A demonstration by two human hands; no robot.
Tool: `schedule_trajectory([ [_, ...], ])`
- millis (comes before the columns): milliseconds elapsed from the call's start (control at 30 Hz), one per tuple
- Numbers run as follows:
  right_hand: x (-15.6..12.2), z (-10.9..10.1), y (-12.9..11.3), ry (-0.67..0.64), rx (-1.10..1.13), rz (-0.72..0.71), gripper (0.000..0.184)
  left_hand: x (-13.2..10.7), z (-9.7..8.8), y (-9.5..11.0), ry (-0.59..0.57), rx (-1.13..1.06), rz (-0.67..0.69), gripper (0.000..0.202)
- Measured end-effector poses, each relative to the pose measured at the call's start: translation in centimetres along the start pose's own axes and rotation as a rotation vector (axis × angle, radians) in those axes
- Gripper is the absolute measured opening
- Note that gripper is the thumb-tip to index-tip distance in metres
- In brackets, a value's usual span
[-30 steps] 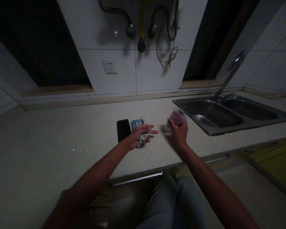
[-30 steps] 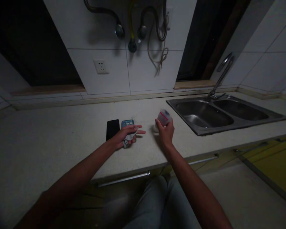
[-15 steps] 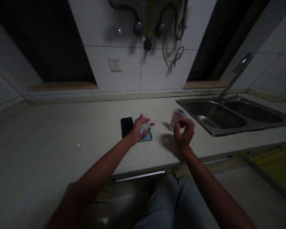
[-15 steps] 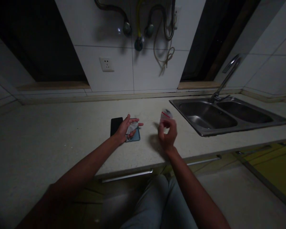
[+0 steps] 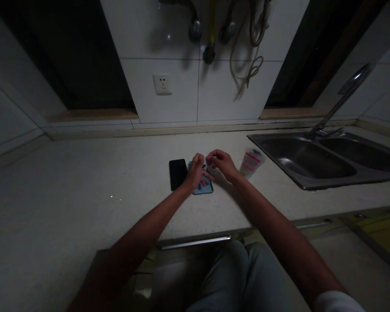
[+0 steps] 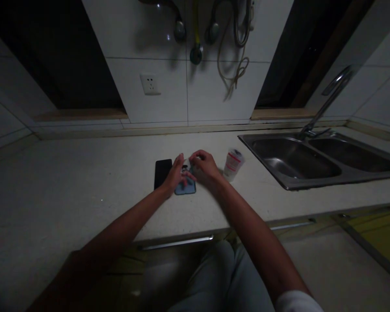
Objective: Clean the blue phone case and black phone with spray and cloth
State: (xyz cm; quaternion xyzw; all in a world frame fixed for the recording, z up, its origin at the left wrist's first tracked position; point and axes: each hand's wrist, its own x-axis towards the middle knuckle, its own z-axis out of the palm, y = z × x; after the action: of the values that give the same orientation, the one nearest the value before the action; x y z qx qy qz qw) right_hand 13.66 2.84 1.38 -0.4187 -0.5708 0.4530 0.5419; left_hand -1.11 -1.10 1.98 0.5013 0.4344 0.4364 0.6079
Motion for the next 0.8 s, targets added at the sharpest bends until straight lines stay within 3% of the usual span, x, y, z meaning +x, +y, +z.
schedule_trajectory([
  [133,0.4,-0.4,0.9,0.130,0.303,0.122,0.022,-0.3,-0.2,-0.5,0.056,0.354,0.189,0.077],
  [267,0.2,-0.8,1.6,0.187,0.239,0.134,0.021,0.3,-1.2,-0.8,0.193,0.647,0.410,0.052],
  [367,-0.3,-1.2,1.5,0.197,-0.078,0.119,0.011,0.9,-2.3,-0.6,0.269,0.876,0.489,0.033],
  [467,-1.3,-0.9,1.1,0.134,-0.628,0.041,0.024,1.1,-3.1,-0.5,0.290,1.133,0.479,0.028],
  [567,-2.4,-0.1,0.4,0.001,-1.070,0.055,0.039,1.0,-3.4,-0.6,0.302,1.285,0.470,0.028],
  [667,-3.0,0.5,-0.2,-0.093,-1.221,0.068,0.038,0.9,-3.4,-0.7,0.275,1.333,0.449,0.030],
  [800,-3.0,0.6,-0.6,-0.078,-1.223,0.078,0.027,1.0,-3.4,-0.9,0.257,1.229,0.453,0.032],
])
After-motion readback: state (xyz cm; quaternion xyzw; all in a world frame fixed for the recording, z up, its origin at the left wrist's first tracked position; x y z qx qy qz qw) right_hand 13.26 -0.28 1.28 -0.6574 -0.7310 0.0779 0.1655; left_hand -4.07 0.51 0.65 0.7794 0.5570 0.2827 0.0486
